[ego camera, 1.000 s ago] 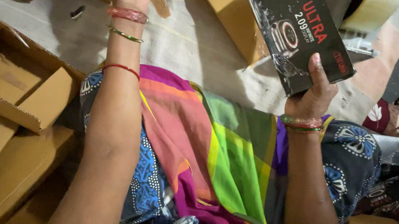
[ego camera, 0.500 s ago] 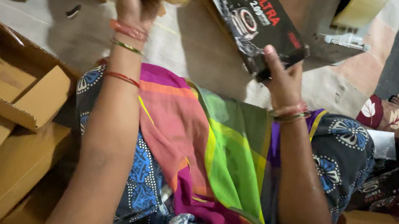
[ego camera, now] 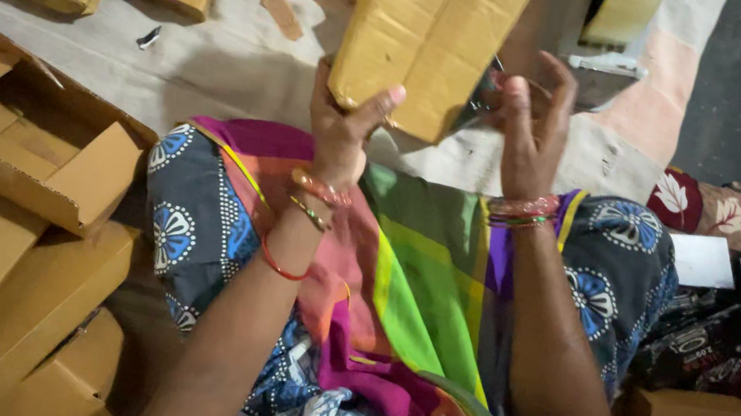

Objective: The person opens a smartwatch retail box, places the watch and accessories into a cardboard shipping box, closes the flaps, and seals the box with clear packing tape. The process is repeated for multiple units.

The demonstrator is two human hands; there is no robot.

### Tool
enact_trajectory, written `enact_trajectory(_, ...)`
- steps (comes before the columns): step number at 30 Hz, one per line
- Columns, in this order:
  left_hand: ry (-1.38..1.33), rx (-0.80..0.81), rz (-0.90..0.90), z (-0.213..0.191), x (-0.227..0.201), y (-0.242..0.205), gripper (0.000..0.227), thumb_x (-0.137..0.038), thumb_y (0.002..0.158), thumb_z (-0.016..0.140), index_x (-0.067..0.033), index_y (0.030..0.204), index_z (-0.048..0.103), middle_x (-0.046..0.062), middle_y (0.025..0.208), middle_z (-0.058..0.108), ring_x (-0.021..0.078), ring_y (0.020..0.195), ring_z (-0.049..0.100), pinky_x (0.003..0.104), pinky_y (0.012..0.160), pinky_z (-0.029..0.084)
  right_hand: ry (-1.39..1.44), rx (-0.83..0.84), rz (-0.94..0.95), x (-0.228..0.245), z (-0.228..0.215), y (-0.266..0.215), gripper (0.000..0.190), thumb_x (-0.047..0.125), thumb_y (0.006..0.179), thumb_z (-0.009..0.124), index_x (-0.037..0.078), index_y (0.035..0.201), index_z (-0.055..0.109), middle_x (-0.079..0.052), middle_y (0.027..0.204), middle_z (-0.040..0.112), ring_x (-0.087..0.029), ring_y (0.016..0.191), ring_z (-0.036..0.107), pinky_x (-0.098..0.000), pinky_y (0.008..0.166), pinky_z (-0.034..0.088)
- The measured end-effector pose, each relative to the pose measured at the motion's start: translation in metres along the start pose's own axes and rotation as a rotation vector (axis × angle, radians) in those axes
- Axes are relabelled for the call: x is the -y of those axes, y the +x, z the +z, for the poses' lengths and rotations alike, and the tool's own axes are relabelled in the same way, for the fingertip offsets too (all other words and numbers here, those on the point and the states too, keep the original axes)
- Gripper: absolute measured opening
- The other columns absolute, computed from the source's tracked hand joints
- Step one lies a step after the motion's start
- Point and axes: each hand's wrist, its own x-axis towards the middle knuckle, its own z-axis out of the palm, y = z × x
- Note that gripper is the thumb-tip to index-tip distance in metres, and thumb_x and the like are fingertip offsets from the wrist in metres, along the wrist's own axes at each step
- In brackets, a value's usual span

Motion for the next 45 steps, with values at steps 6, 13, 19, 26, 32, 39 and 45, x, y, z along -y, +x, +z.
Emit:
enact_trajectory(6,0.284,0.198,0.087,0.021,0.011,-0.037,0.059,-0.002,0.084,0.087,-0.0042,0.126,0.045,0.007,0.117,0.063,0.0154,0.105,0.067,0.03,0.091,0.059,0.028,0.032,-0.087,0.003,0.011,-0.011,0.079,0.007,0.101,0.075,0.003,0.16,0.023,-0.018,0.132,0.068,-0.022,0.119,0.07,-0.0338,0.102,0.059)
enact_trajectory(13,0.29,0.396,0.059,0.022,0.013,-0.044,0.056,0.0,0.085,0.081,-0.0058,0.126,0.044,0.007,0.118,0.061,0.0158,0.105,0.069,0.031,0.09,0.062,-0.025,-0.033,-0.048,0.008,-0.007,-0.004,0.087,0.0,0.095,0.075,0.0,0.16,0.018,-0.02,0.133,0.068,-0.022,0.117,0.072,-0.0344,0.1,0.062)
enact_trajectory(19,0.4,0.304,0.146,0.021,0.02,-0.042,0.058,-0.005,0.084,0.086,-0.0047,0.128,0.048,0.006,0.112,0.065,0.0132,0.1,0.067,0.03,0.087,0.058,0.021,-0.051,-0.027,0.029,-0.009,0.001,0.087,0.0,0.086,0.071,0.002,0.155,0.018,-0.016,0.121,0.07,-0.02,0.104,0.073,-0.033,0.089,0.063)
enact_trajectory(26,-0.13,0.089,-0.222,0.0,0.029,-0.002,0.041,-0.02,0.099,0.076,0.0033,0.131,0.062,0.008,0.119,0.065,0.0163,0.104,0.063,0.033,0.09,0.054,0.555,0.208,0.205,0.039,-0.006,-0.004,0.063,0.011,0.09,0.081,0.001,0.143,0.049,-0.009,0.131,0.066,-0.021,0.122,0.065,-0.0377,0.102,0.058)
enact_trajectory(32,1.097,0.161,0.641,-0.014,0.014,0.011,0.087,-0.039,0.084,0.091,0.0008,0.149,0.049,0.023,0.145,0.051,0.0325,0.137,0.049,0.043,0.112,0.045,0.075,0.132,-0.149,0.055,0.009,-0.014,0.058,0.015,0.097,0.084,0.0,0.14,0.048,-0.012,0.127,0.067,-0.02,0.119,0.069,-0.0347,0.104,0.059)
enact_trajectory(39,0.265,0.421,0.016,-0.022,0.025,-0.01,0.065,-0.037,0.086,0.085,-0.004,0.137,0.059,0.018,0.139,0.056,0.0225,0.128,0.06,0.035,0.107,0.056,-0.487,0.331,-0.491,0.07,0.04,-0.036,0.046,0.005,0.099,0.077,0.01,0.143,0.066,-0.011,0.154,0.06,-0.028,0.127,0.057,-0.039,0.112,0.05)
enact_trajectory(45,0.05,0.273,-0.217,-0.032,-0.001,0.008,0.048,-0.009,0.082,0.08,0.0085,0.122,0.061,0.011,0.101,0.068,0.0172,0.086,0.063,0.03,0.078,0.052,-0.687,0.095,-0.546,0.065,0.04,-0.036,0.049,0.008,0.093,0.083,0.013,0.138,0.064,-0.007,0.147,0.061,-0.032,0.132,0.057,-0.0405,0.115,0.049)
